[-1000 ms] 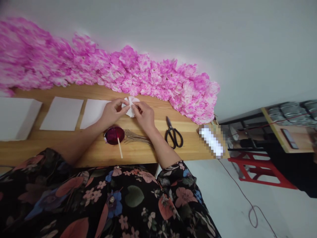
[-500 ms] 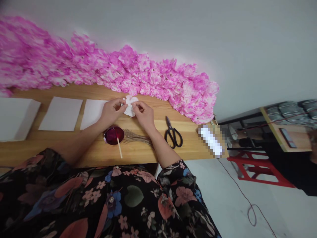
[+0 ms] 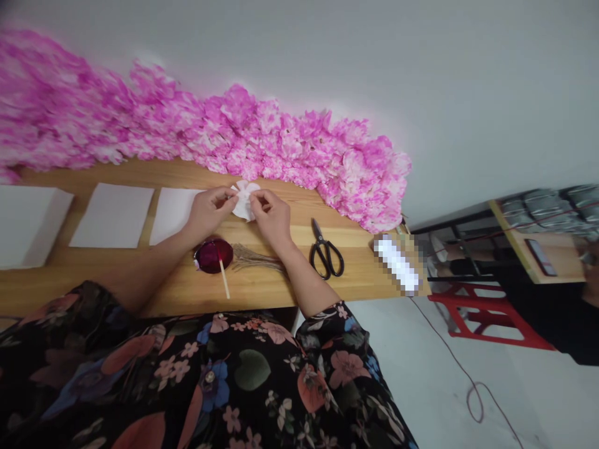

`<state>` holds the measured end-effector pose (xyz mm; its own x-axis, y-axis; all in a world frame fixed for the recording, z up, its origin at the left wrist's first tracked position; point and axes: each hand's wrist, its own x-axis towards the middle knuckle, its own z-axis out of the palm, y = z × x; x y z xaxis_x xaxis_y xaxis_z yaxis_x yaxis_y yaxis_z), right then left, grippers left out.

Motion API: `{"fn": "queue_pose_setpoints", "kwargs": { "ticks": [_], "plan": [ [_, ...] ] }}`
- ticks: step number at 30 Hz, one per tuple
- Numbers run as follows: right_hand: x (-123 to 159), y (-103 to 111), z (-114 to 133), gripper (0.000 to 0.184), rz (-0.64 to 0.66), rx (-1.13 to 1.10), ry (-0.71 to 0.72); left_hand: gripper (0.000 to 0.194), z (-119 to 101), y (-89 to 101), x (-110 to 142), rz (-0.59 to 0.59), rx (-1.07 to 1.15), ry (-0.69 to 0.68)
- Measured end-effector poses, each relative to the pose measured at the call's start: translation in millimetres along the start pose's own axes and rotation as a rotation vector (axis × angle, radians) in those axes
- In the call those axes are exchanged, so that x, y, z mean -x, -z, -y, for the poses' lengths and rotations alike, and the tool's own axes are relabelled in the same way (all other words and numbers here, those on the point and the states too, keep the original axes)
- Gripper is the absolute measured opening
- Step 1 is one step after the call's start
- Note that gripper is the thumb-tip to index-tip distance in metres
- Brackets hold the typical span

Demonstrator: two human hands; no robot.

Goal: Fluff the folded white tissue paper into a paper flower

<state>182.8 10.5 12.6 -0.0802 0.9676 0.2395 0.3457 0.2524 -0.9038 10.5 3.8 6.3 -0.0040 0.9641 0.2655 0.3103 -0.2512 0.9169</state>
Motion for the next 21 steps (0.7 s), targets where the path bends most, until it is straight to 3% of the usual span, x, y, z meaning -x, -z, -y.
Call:
{"fn": "queue_pose_setpoints", "kwargs": {
  "ticks": [4, 14, 18, 21],
  "plan": [
    [-4.0, 0.6, -2.3, 0.038, 0.038, -0.204, -0.163, 0.02, 3.2, 0.1, -1.0, -0.009, 0.075, 0.019],
    [0.9, 0.9, -0.5, 0.027, -0.001, 0.135, 0.131, 0.022, -2.1, -0.7, 3.2, 0.006, -0.028, -0.053],
    [2.7, -2.2, 0.0, 0.023, 0.002, 0.121, 0.145, 0.024, 1.6, -3.0, 1.7, -0.024, -0.032, -0.047],
    [0.4, -2.8, -1.2, 0.028, 0.013, 0.019, 0.038, 0.024, 5.7, -3.0, -0.5, -0.047, 0.024, -0.016]
  ]
}}
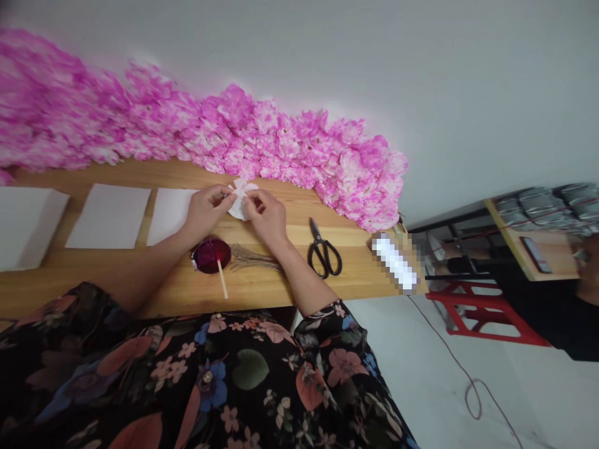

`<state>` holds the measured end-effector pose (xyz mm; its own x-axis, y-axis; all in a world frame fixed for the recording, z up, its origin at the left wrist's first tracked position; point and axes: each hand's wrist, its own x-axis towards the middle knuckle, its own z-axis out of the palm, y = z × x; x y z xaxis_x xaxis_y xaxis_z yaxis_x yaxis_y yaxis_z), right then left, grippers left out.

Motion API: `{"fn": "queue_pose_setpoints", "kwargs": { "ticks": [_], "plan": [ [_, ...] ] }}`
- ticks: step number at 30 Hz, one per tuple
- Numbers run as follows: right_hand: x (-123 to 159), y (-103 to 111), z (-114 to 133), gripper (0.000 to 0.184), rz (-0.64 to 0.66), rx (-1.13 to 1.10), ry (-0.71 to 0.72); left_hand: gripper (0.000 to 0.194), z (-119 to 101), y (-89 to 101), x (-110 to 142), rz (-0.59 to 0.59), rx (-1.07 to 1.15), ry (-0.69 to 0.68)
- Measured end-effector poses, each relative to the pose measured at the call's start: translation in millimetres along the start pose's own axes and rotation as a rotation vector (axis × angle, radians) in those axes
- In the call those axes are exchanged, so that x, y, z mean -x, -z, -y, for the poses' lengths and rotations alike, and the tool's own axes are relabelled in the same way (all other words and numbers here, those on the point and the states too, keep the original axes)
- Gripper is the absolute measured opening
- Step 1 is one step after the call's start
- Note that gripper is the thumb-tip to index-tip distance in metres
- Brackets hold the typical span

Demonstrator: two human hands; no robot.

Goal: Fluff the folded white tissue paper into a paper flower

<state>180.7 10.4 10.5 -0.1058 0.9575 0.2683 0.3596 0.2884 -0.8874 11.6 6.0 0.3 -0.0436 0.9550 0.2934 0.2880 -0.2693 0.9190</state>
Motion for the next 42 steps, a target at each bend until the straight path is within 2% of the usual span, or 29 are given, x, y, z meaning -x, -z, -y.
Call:
{"fn": "queue_pose_setpoints", "kwargs": {
  "ticks": [3, 5, 11, 14, 17, 22, 24, 27, 31, 34, 38, 42],
  "plan": [
    [-3.7, 1.3, -3.6, 0.039, 0.034, -0.174, -0.145, 0.024, 3.3, 0.9, -1.8, -0.013, 0.062, 0.039],
    [-4.7, 2.7, -4.3, 0.04, 0.05, -0.203, -0.166, 0.023, 3.9, 1.4, -2.0, -0.009, 0.078, 0.042],
    [-2.1, 4.7, 3.6, 0.028, 0.005, 0.066, 0.034, 0.022, -4.7, 1.3, 1.3, 0.023, 0.039, 0.023],
    [-2.6, 4.4, 2.7, 0.028, -0.006, 0.068, 0.059, 0.02, -8.8, 1.0, 2.5, 0.055, -0.012, 0.014],
    [-4.6, 3.4, -2.3, 0.036, -0.028, -0.069, -0.044, 0.018, -8.5, 0.6, 2.0, 0.059, 0.006, 0.018],
    [-7.9, 1.0, -11.4, 0.047, -0.009, -0.388, -0.35, 0.02, -0.8, 1.0, -1.0, 0.039, 0.131, 0.054],
    [-9.3, 2.2, -12.5, 0.05, 0.008, -0.45, -0.403, 0.021, 2.5, 1.4, -2.3, 0.028, 0.163, 0.057],
    [-10.8, 9.1, -8.5, 0.054, 0.011, -0.422, -0.358, 0.021, 5.5, 2.0, -3.9, -0.01, 0.203, 0.071],
    [-8.8, 18.2, 3.1, 0.054, -0.014, -0.169, -0.208, 0.02, 6.2, 3.0, -5.5, -0.046, 0.215, 0.095],
    [-5.1, 15.8, 7.4, 0.045, 0.006, -0.015, -0.114, 0.02, 6.2, 3.8, -5.7, -0.04, 0.212, 0.078],
    [-1.9, 6.1, 4.8, 0.032, 0.045, -0.025, -0.057, 0.022, 7.2, 3.0, -4.0, 0.012, 0.226, 0.027],
    [-1.6, 3.9, 3.9, 0.031, 0.06, -0.101, -0.05, 0.033, 11.5, -0.7, -2.6, 0.034, 0.219, 0.007]
  ]
}}
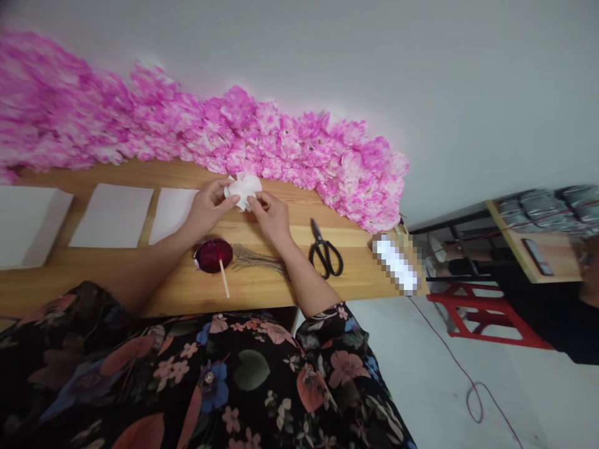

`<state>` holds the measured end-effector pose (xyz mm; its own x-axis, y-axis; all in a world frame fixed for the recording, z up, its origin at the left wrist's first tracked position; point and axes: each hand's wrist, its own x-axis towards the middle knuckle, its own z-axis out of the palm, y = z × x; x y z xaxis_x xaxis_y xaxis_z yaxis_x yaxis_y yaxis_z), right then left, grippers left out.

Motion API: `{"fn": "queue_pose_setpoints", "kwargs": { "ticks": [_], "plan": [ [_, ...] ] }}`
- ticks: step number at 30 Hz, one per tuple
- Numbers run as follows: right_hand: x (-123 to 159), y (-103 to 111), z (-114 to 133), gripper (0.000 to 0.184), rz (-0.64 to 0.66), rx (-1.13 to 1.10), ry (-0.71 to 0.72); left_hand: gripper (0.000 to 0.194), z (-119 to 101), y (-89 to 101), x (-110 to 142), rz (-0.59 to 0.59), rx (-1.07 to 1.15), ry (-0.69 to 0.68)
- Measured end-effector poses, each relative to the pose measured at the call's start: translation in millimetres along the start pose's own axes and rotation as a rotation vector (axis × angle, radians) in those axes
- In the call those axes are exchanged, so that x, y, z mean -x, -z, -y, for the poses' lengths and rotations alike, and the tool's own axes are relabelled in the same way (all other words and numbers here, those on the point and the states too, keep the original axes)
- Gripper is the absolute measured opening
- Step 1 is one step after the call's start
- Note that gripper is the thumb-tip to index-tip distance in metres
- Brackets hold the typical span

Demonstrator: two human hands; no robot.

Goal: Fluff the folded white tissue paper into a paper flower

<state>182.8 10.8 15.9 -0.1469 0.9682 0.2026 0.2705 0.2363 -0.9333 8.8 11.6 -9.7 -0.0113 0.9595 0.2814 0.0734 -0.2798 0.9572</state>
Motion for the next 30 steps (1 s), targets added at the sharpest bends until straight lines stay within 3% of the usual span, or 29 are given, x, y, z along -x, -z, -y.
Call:
{"fn": "queue_pose_setpoints", "kwargs": {
  "ticks": [11, 17, 21, 30],
  "plan": [
    [-5.4, 6.4, -6.8, 0.048, -0.002, -0.116, -0.122, 0.032, 3.0, -1.4, -0.1, -0.03, -0.044, -0.029],
    [-6.1, 6.1, -4.7, 0.049, -0.016, -0.136, -0.151, 0.005, 0.2, 1.1, 1.1, -0.003, -0.116, -0.101],
    [-5.9, 7.4, -5.1, 0.045, -0.004, -0.125, -0.137, 0.018, -5.8, 3.7, 1.9, 0.052, -0.177, -0.202],
    [-1.5, 0.3, -9.6, 0.034, 0.016, 0.02, 0.025, 0.022, -19.5, 2.0, 4.8, 0.052, -0.212, -0.04]
  ]
}}
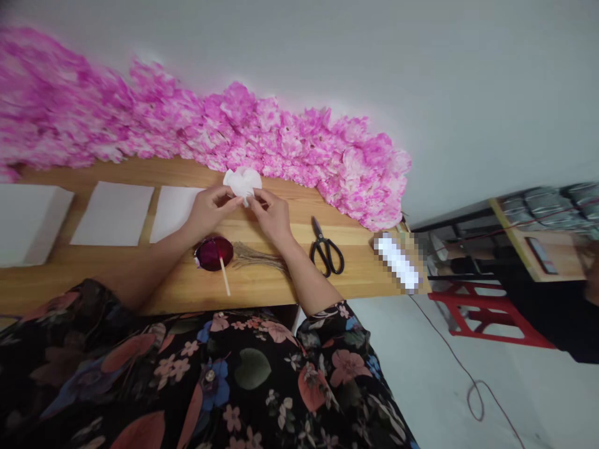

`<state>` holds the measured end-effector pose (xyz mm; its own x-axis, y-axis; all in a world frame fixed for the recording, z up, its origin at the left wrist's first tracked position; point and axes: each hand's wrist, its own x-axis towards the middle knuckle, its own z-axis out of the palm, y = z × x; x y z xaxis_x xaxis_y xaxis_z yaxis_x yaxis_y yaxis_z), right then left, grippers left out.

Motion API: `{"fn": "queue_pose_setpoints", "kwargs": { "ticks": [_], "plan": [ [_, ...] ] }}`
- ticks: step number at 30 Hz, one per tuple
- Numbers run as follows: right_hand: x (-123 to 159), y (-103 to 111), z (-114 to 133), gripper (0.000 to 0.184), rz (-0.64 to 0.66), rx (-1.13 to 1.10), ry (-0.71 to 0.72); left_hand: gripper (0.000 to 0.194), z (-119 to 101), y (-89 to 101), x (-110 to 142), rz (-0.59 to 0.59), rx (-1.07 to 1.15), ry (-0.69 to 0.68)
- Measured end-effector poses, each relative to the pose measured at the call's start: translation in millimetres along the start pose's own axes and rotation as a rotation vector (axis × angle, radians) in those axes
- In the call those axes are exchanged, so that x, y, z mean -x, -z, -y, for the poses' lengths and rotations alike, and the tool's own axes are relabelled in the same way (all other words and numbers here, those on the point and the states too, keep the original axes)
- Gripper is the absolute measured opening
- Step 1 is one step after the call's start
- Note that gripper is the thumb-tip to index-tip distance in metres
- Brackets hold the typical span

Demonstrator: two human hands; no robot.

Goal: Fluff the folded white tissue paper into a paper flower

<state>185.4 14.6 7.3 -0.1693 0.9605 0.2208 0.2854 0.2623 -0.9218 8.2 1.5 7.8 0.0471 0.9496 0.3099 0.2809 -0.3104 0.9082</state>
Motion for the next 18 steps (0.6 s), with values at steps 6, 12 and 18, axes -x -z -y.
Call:
{"fn": "queue_pose_setpoints", "kwargs": {
  "ticks": [6, 12, 18],
  "plan": [
    [-2.0, 2.8, -4.6, 0.033, 0.008, 0.082, 0.075, 0.02, 8.1, -1.2, -2.6, -0.034, -0.04, 0.071],
    [-10.7, 11.0, -11.4, 0.048, -0.007, -0.189, -0.105, 0.024, 12.8, -1.0, -4.1, 0.037, 0.174, 0.136],
    [-7.9, 12.9, 2.8, 0.052, -0.024, -0.278, -0.203, 0.028, 14.5, -0.9, -4.9, -0.029, 0.319, 0.135]
  ]
}}
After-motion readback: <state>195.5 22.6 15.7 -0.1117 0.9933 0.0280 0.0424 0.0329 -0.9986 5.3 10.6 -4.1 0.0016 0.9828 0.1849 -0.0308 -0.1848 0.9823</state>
